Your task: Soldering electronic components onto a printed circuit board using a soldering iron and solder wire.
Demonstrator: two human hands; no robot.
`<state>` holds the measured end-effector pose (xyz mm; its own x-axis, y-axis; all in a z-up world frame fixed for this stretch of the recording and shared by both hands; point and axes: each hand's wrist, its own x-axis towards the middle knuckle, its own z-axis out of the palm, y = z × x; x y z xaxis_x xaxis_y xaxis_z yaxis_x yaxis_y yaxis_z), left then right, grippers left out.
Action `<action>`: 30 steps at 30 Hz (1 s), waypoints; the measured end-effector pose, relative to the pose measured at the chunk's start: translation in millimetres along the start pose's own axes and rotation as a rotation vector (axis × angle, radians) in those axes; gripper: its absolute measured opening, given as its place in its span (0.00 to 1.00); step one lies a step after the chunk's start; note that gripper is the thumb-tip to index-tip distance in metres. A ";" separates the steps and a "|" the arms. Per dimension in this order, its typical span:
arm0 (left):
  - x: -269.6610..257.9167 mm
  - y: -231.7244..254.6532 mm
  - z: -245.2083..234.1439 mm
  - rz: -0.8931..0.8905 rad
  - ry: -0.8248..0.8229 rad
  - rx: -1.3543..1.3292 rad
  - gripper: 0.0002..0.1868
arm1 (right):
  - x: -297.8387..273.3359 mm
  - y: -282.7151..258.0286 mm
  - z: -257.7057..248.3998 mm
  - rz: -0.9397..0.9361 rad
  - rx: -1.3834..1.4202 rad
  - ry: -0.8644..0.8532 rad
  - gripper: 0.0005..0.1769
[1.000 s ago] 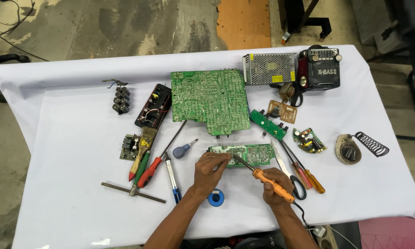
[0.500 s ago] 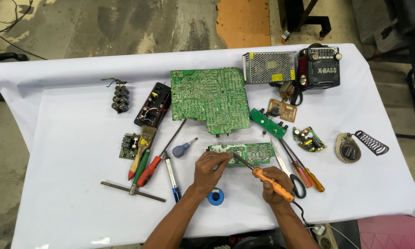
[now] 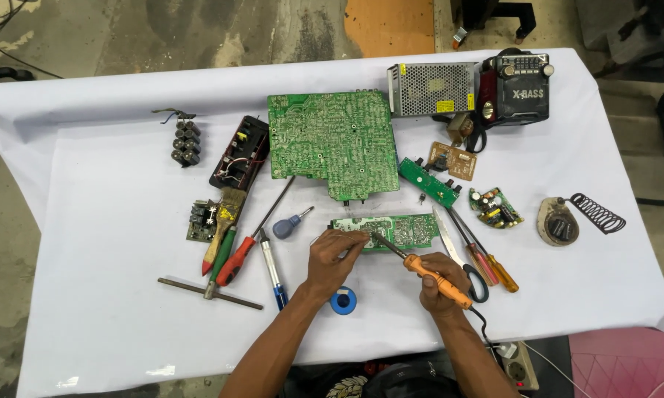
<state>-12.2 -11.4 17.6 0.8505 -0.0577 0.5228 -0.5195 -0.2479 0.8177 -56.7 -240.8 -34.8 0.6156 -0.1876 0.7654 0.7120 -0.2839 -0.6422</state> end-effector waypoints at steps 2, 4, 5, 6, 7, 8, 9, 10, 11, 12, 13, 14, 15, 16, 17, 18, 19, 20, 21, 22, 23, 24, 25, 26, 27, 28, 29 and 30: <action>0.4 1.4 -0.7 0.007 0.005 -0.002 0.09 | -1.6 -0.1 -1.8 0.001 -0.002 0.003 0.18; 1.1 2.4 -1.2 0.015 0.010 -0.004 0.09 | -1.9 -0.4 -2.4 0.002 -0.003 0.007 0.18; 1.4 2.6 -1.1 0.021 0.013 0.003 0.10 | -1.9 -0.8 -2.3 -0.005 -0.007 0.009 0.18; 1.6 2.8 -1.1 0.028 0.017 0.009 0.10 | -1.9 -1.1 -2.1 -0.013 -0.011 0.012 0.18; 2.2 2.4 -1.0 0.027 0.015 0.009 0.10 | -2.2 -0.1 -2.1 -0.012 -0.011 0.012 0.18; 2.0 2.2 -0.9 0.032 0.018 0.009 0.10 | -2.9 0.4 -2.5 -0.009 -0.016 0.009 0.19; 1.8 2.0 -0.8 0.037 0.021 0.009 0.10 | -3.7 0.8 -2.8 -0.006 -0.022 0.005 0.19; 2.3 2.3 -1.0 0.037 0.021 0.009 0.10 | -3.4 0.3 -2.3 -0.006 -0.022 0.006 0.19; 2.7 2.7 -1.3 0.039 0.027 0.012 0.10 | -3.2 -0.3 -1.7 -0.004 -0.030 0.010 0.20; 2.9 3.3 -1.4 0.040 0.034 0.015 0.10 | -2.8 -0.8 -1.4 -0.003 -0.038 0.013 0.20; 2.3 2.8 -1.1 0.040 0.035 0.015 0.10 | -1.4 -2.5 -0.7 -0.003 -0.038 0.012 0.20; 2.0 2.2 -1.1 0.047 0.021 0.015 0.10 | 0.0 -4.2 0.5 -0.008 -0.041 0.015 0.20; 1.8 1.6 -1.2 0.055 0.008 0.016 0.11 | 1.4 -5.8 1.8 -0.012 -0.045 0.019 0.20; 1.6 0.9 -1.0 0.054 0.008 0.016 0.11 | -0.9 -2.5 0.5 -0.012 -0.044 0.018 0.20; 1.4 0.1 -0.6 0.060 0.017 0.022 0.11 | -3.3 0.8 -0.8 -0.009 -0.022 0.016 0.19; 1.2 -0.6 0.0 0.066 0.023 0.026 0.11 | -6.0 3.7 -2.5 -0.005 -0.002 0.016 0.18; 0.9 0.3 -0.1 0.065 0.022 0.026 0.11 | -5.3 1.9 -2.5 -0.004 -0.003 0.016 0.18; 1.3 0.9 -0.5 0.067 0.024 0.022 0.11 | -4.0 0.6 -2.0 -0.005 -0.004 0.020 0.19; 1.6 1.6 -1.0 0.069 0.026 0.018 0.11 | -2.8 -0.9 -1.4 -0.007 -0.005 0.025 0.19; 1.4 1.5 -0.5 0.069 0.027 0.018 0.11 | -2.7 -0.8 -1.3 -0.007 -0.004 0.024 0.19; 1.3 1.6 -0.2 0.075 0.026 0.021 0.11 | -2.5 -0.7 -1.3 -0.002 -0.003 0.016 0.19; 2.0 1.5 0.4 0.083 0.024 0.023 0.10 | -2.0 -0.4 -1.0 0.002 -0.003 0.009 0.20; 1.9 0.6 -0.3 0.084 0.024 0.023 0.10 | -1.2 -1.1 -0.8 0.001 -0.003 0.009 0.20; 1.5 -0.2 -0.8 0.071 0.018 0.016 0.10 | -0.3 -1.8 -0.8 -0.002 -0.007 0.010 0.20; 1.1 -1.1 -1.3 0.058 0.012 0.009 0.10 | 0.5 -2.3 -0.7 -0.005 -0.011 0.011 0.20; 0.2 -1.8 -0.6 0.057 0.013 0.009 0.10 | -0.9 -1.3 -1.3 -0.004 -0.010 0.010 0.20; -0.6 -2.5 0.2 0.063 0.013 0.009 0.10 | -2.2 -0.2 -1.9 -0.010 -0.010 0.014 0.20; -1.0 -3.5 1.2 0.070 0.014 0.009 0.10 | -3.2 1.2 -2.5 -0.017 -0.011 0.018 0.19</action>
<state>-11.1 -11.7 14.0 0.8108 -0.0616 0.5821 -0.5769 -0.2521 0.7769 -58.6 -242.9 -37.9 0.5975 -0.1997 0.7766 0.7182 -0.2975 -0.6291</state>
